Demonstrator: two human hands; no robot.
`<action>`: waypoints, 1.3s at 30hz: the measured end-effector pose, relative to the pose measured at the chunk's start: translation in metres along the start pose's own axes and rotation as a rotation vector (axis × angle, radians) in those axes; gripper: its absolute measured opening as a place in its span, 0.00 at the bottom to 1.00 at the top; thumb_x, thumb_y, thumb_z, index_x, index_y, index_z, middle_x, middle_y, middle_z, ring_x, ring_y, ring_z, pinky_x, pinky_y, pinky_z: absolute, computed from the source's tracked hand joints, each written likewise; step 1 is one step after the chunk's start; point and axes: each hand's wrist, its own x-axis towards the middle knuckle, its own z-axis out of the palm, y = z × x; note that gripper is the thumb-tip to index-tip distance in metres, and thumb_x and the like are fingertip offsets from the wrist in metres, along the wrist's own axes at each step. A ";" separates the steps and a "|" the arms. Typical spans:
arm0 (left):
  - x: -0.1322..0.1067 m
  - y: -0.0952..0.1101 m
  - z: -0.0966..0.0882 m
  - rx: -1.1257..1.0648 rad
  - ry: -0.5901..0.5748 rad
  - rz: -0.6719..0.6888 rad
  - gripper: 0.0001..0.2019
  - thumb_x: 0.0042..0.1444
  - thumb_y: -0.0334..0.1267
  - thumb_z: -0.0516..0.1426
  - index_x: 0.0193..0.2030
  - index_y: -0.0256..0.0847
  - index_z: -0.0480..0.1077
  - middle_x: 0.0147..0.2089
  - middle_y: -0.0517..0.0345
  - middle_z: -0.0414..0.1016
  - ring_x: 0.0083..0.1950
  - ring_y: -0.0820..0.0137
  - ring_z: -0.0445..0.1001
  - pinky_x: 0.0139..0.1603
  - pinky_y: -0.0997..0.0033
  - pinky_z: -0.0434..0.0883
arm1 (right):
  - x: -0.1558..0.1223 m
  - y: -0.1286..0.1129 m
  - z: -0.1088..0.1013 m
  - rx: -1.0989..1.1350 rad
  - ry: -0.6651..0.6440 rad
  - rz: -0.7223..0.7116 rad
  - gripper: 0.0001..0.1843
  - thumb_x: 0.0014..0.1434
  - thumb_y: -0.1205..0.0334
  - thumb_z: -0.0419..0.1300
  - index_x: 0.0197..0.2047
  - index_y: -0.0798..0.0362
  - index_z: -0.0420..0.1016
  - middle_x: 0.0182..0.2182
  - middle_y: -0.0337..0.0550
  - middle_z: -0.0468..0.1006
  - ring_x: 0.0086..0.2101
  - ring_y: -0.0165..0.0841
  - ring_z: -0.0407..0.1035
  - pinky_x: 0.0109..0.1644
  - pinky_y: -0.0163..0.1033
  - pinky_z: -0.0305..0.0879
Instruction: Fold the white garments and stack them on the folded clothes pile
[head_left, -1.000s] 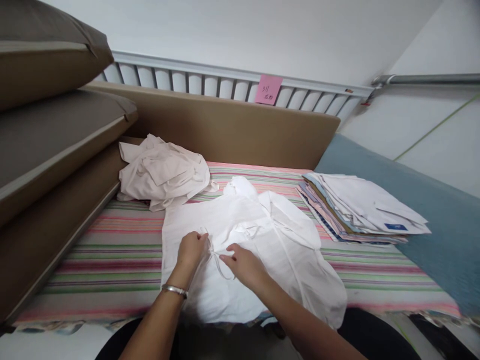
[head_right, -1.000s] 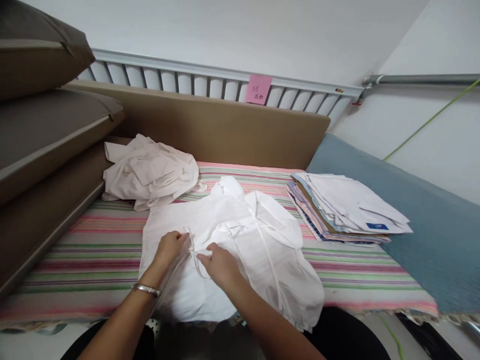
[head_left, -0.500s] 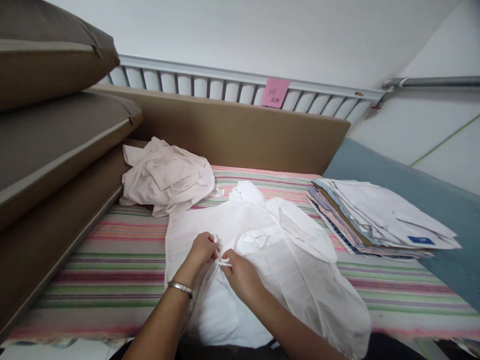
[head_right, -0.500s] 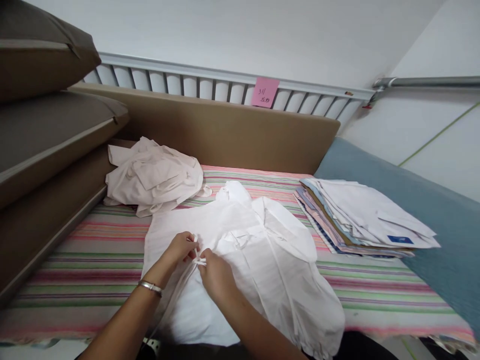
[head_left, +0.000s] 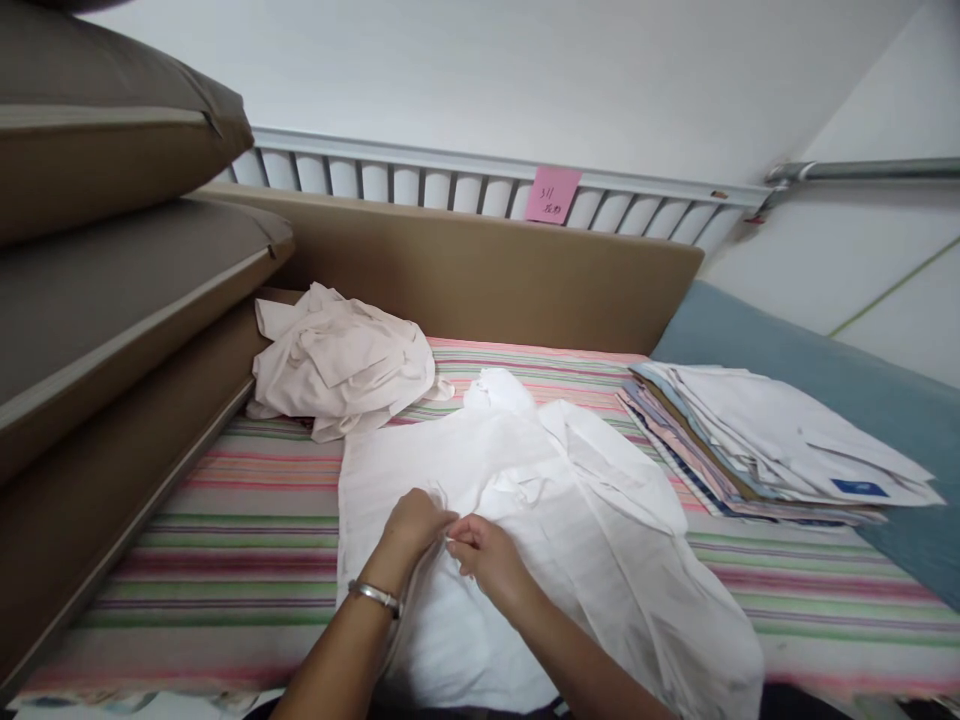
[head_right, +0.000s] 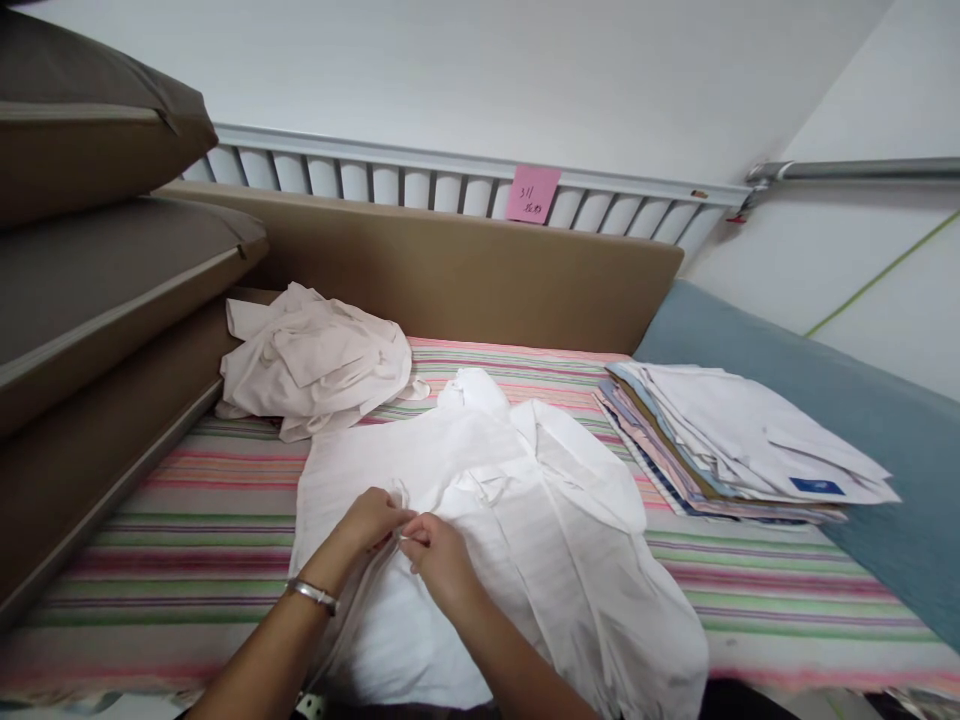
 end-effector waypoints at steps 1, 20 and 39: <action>0.000 0.000 0.001 0.014 -0.004 0.018 0.09 0.37 0.40 0.61 0.18 0.37 0.68 0.15 0.60 0.66 0.20 0.73 0.66 0.21 0.75 0.57 | 0.001 0.001 0.000 -0.012 0.007 0.000 0.03 0.45 0.66 0.58 0.27 0.53 0.67 0.18 0.30 0.65 0.19 0.24 0.61 0.24 0.30 0.56; 0.009 0.000 0.004 -0.059 0.089 0.097 0.06 0.46 0.34 0.58 0.23 0.39 0.66 0.15 0.64 0.64 0.20 0.74 0.65 0.25 0.75 0.59 | -0.006 0.012 0.009 -0.177 0.014 -0.064 0.05 0.46 0.67 0.56 0.21 0.53 0.68 0.15 0.34 0.66 0.19 0.25 0.59 0.23 0.31 0.52; 0.016 0.000 0.011 -0.039 0.214 0.194 0.07 0.45 0.35 0.59 0.22 0.39 0.64 0.20 0.63 0.66 0.24 0.75 0.62 0.26 0.75 0.55 | -0.019 0.005 0.015 -0.281 -0.091 -0.373 0.11 0.45 0.77 0.53 0.23 0.53 0.72 0.22 0.35 0.71 0.27 0.26 0.64 0.34 0.31 0.58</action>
